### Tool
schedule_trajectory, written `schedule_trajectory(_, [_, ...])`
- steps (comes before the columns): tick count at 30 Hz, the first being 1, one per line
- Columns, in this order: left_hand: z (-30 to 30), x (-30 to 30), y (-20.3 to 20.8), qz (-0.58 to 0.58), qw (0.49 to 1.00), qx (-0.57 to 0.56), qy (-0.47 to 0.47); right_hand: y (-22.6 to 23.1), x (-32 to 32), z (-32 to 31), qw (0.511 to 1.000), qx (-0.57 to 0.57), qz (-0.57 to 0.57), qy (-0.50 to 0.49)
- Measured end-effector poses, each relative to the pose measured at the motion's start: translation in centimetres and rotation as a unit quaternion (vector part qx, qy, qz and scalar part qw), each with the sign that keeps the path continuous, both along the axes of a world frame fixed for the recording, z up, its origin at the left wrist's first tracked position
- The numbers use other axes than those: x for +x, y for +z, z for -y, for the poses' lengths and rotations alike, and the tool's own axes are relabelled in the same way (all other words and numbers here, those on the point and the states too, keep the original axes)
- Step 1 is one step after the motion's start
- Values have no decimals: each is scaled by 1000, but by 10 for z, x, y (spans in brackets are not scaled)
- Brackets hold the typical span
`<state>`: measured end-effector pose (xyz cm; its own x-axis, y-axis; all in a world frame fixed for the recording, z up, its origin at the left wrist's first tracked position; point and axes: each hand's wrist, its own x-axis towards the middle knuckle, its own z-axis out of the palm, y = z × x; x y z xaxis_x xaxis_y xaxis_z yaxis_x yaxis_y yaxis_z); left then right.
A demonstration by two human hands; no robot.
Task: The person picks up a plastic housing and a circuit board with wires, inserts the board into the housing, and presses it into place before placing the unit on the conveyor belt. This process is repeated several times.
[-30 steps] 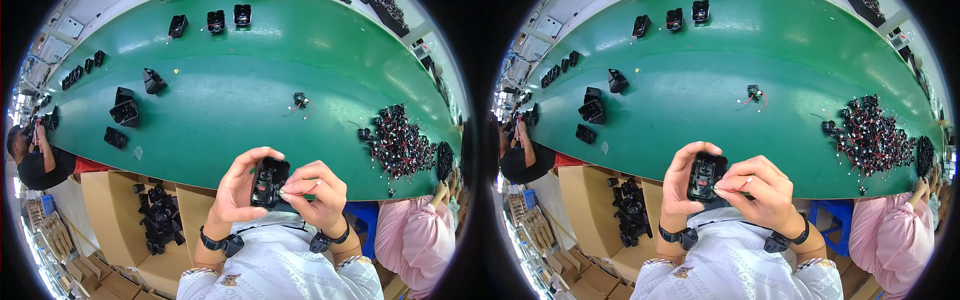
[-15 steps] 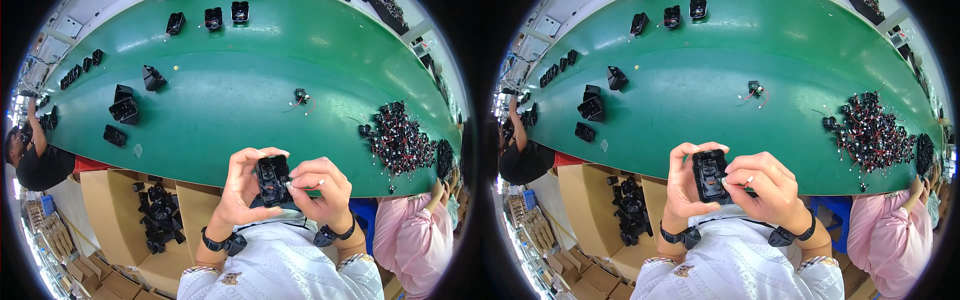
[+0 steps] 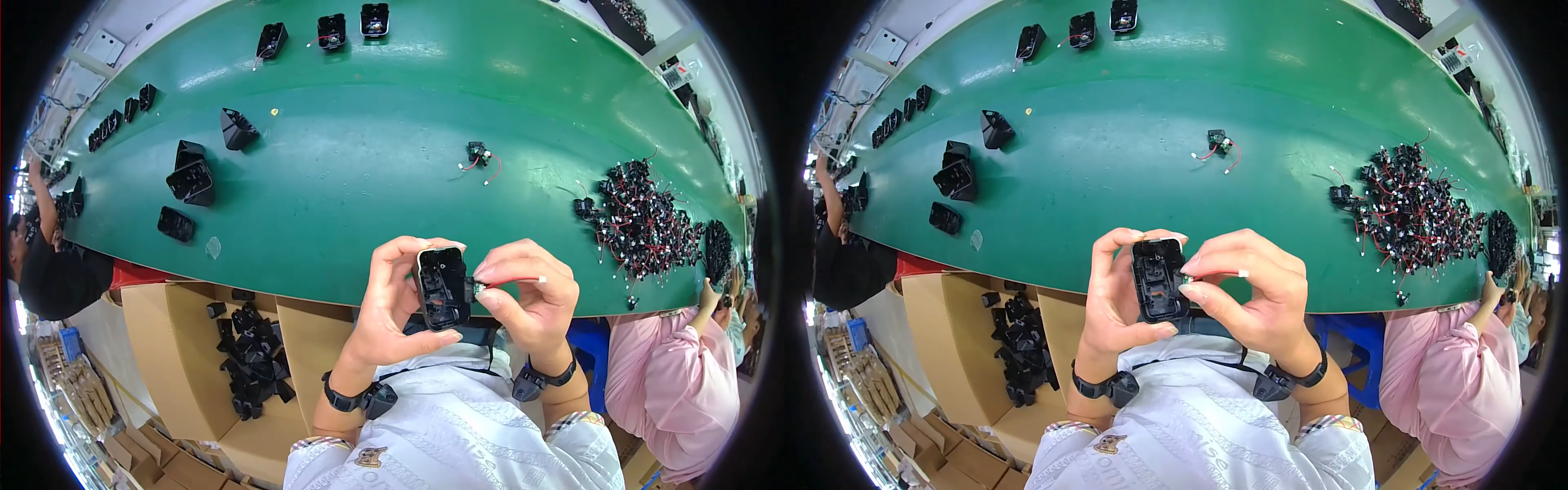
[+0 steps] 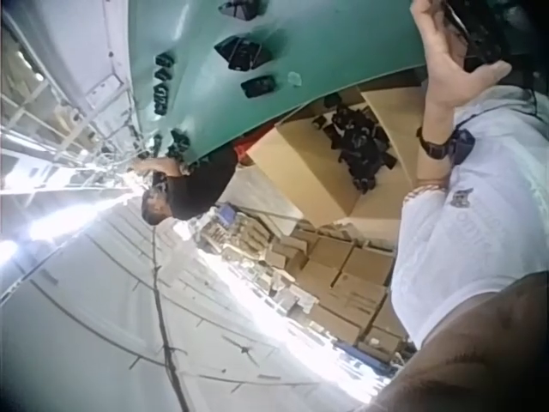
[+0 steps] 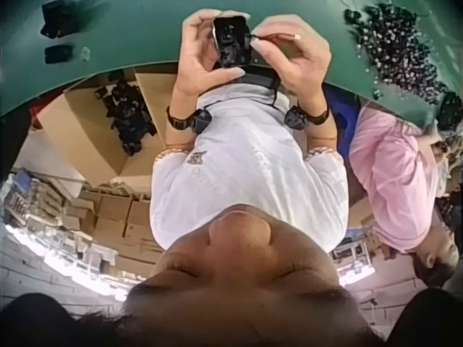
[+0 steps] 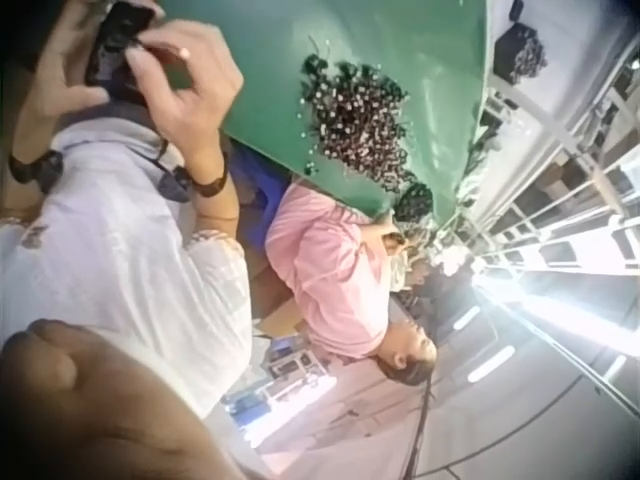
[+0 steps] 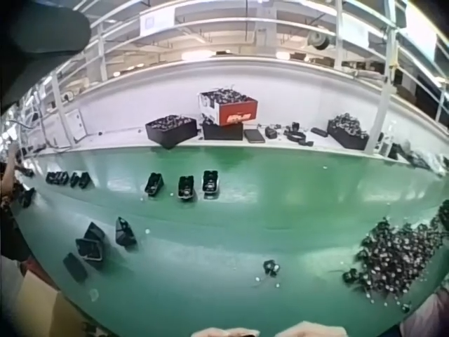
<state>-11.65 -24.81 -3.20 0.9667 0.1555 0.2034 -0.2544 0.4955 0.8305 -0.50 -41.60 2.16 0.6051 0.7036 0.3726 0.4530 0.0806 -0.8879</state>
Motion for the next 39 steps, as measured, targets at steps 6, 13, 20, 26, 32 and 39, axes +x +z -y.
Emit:
schedule_trajectory(6, [-1,0,7,7,999,31,27,3,-19,-4,984,6,-165,-61])
schedule_trajectory(13, [-4,1,5,22,992,101,73,5,-20,-11,997,-37,-38,-50])
schedule_trajectory(20, [-5,0,12,47,981,159,103,7,-21,-14,989,-3,124,-75])
schedule_trajectory(26, [-5,3,16,69,960,219,159,-1,-26,-22,986,4,136,-92])
schedule_trajectory(32, [-8,0,17,48,944,300,130,-13,-20,-21,991,-3,103,-87])
schedule_trajectory(39, [-17,-1,12,10,990,132,54,-11,-15,-16,989,12,139,-48])
